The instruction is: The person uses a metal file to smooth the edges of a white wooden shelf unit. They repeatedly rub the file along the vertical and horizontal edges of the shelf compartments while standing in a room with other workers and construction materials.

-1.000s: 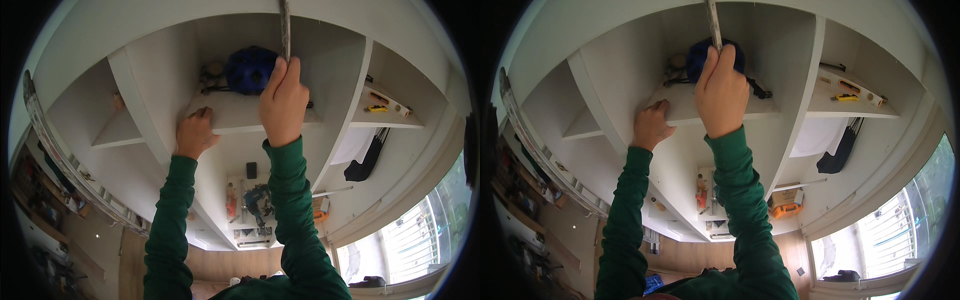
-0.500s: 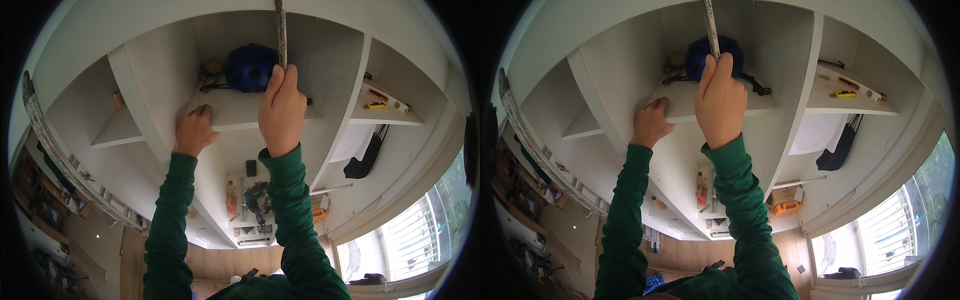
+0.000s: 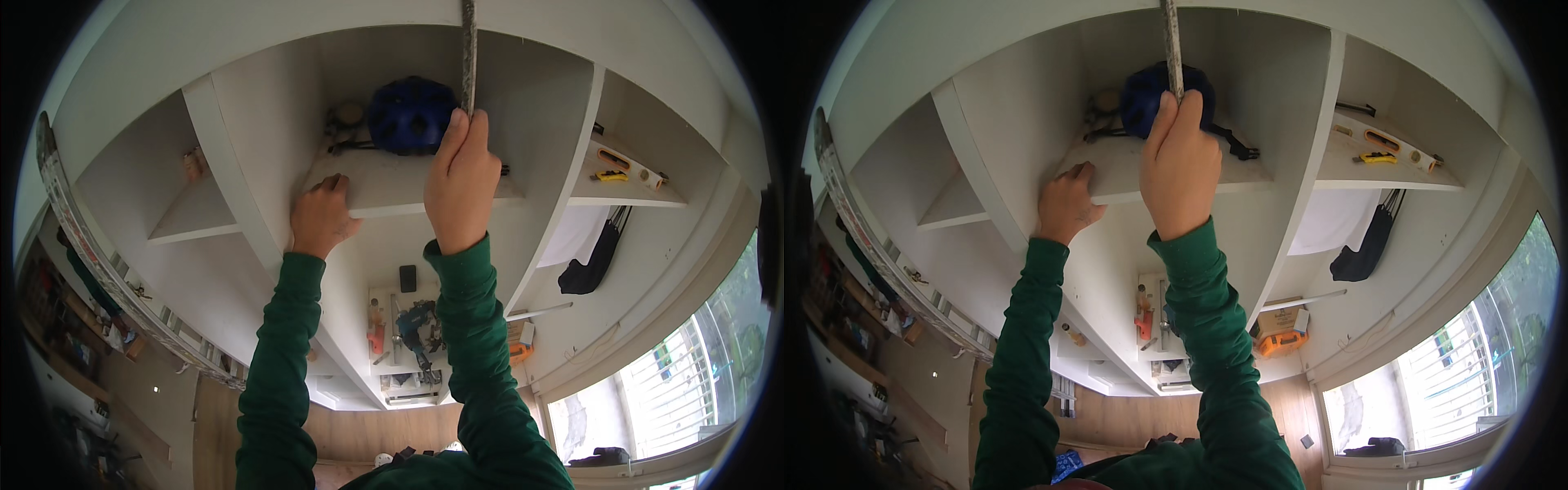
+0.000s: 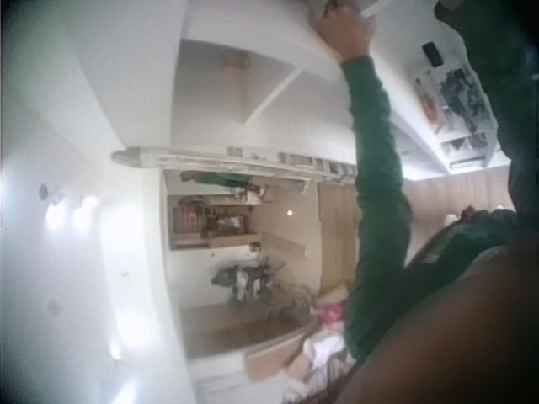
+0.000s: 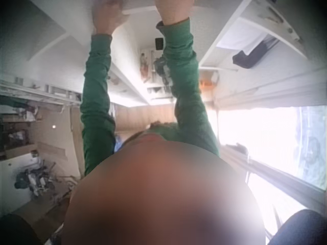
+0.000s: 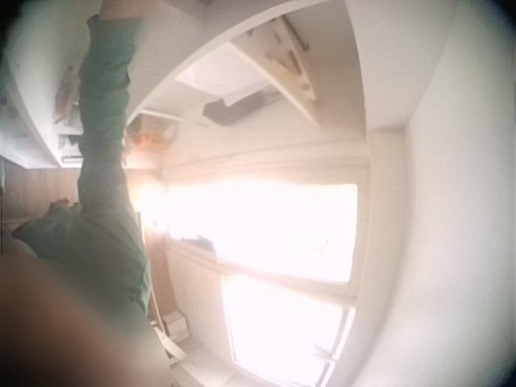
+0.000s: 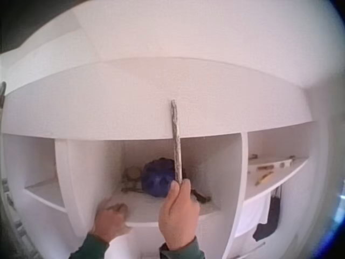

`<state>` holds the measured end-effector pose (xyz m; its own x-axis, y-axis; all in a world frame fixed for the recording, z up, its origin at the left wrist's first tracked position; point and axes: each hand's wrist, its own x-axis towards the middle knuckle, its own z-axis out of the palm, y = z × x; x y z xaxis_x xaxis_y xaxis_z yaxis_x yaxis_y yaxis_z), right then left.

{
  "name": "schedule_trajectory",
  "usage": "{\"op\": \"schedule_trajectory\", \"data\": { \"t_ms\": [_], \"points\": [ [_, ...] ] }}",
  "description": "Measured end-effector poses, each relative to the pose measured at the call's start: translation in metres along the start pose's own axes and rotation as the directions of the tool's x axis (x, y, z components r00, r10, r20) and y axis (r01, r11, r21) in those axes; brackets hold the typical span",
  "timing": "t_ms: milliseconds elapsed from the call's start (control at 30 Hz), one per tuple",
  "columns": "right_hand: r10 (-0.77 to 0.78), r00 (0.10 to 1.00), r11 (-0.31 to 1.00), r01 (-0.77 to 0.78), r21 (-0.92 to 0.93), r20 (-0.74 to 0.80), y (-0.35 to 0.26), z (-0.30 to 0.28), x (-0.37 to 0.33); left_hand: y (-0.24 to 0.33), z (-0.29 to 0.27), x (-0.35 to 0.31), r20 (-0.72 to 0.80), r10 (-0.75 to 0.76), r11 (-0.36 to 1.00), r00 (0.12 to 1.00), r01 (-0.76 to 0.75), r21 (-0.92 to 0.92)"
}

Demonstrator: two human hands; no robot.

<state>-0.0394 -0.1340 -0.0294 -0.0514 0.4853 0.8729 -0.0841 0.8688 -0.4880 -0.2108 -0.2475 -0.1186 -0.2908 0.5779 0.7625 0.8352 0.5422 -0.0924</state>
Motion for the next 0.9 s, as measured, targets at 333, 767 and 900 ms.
{"op": "schedule_trajectory", "data": {
  "t_ms": [333, 767, 900],
  "points": [
    [-0.077, 0.995, 0.997, 0.078, 0.005, -0.057, 0.004, 0.001, -0.006, 0.0, 0.0, 0.0, -0.021, 0.012, 1.0, 1.0, -0.012, 0.004],
    [-0.067, 0.996, 0.998, 0.066, -0.023, -0.066, -0.003, -0.004, -0.008, -0.001, 0.0, -0.001, -0.038, 0.021, 1.0, 0.999, -0.021, -0.008],
    [-0.058, 0.986, 0.998, 0.062, 0.024, -0.159, 0.003, 0.0, -0.009, -0.001, 0.0, -0.001, -0.041, 0.014, 1.0, 0.999, -0.015, -0.014]
  ]
}}
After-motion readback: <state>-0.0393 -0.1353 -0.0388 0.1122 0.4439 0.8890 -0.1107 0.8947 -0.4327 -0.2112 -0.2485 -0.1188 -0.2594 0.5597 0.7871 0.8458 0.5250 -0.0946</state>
